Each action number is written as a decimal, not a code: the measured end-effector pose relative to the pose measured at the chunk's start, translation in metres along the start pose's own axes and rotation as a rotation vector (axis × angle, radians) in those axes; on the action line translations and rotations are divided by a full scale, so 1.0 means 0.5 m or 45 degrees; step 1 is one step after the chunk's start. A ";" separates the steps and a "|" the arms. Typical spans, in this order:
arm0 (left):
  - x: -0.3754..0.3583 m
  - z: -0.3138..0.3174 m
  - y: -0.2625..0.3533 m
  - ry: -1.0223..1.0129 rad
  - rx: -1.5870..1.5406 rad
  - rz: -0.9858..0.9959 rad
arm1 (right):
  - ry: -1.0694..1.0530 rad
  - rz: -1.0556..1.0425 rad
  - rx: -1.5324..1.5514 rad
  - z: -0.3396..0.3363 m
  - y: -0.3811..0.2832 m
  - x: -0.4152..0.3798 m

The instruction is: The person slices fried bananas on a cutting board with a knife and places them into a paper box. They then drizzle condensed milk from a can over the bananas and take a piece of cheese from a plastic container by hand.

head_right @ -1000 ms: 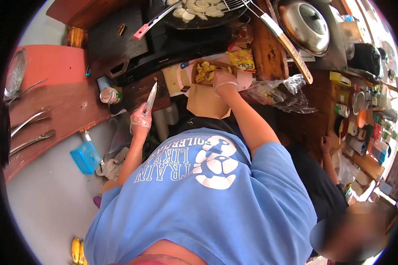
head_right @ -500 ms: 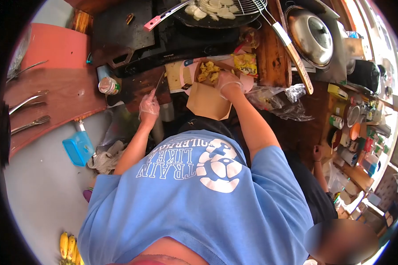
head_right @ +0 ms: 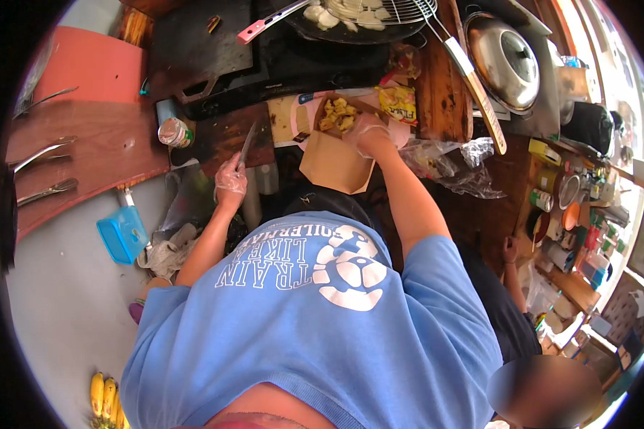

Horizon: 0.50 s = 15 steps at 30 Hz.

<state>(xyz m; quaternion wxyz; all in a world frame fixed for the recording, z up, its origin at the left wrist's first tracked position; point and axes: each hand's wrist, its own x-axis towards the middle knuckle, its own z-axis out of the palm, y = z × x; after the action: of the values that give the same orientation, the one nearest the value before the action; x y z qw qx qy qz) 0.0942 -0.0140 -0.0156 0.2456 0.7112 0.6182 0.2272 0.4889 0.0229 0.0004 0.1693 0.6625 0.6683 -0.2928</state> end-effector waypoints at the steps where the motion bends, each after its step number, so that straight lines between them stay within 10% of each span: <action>1: 0.001 -0.002 0.002 0.004 -0.002 -0.005 | -0.012 -0.229 -0.195 -0.008 0.005 -0.013; 8: 0.001 -0.016 0.007 -0.063 -0.086 -0.044 | 0.219 -0.139 0.468 0.023 0.093 -0.043; 10: -0.006 -0.015 0.000 -0.083 -0.097 -0.079 | 0.189 0.297 0.903 -0.097 -0.080 -0.100; 12: -0.014 -0.026 -0.006 -0.027 -0.022 -0.097 | 0.442 -0.302 0.500 0.009 -0.136 0.017; 15: -0.022 -0.057 -0.012 0.033 -0.134 -0.205 | 0.230 -0.167 0.337 -0.093 -0.375 0.010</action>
<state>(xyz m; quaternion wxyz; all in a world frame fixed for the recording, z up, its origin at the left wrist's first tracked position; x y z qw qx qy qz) 0.0702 -0.0225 0.0025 0.2920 0.6424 0.6637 0.2481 0.3114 0.0648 0.0647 0.0005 0.6575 0.6784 -0.3279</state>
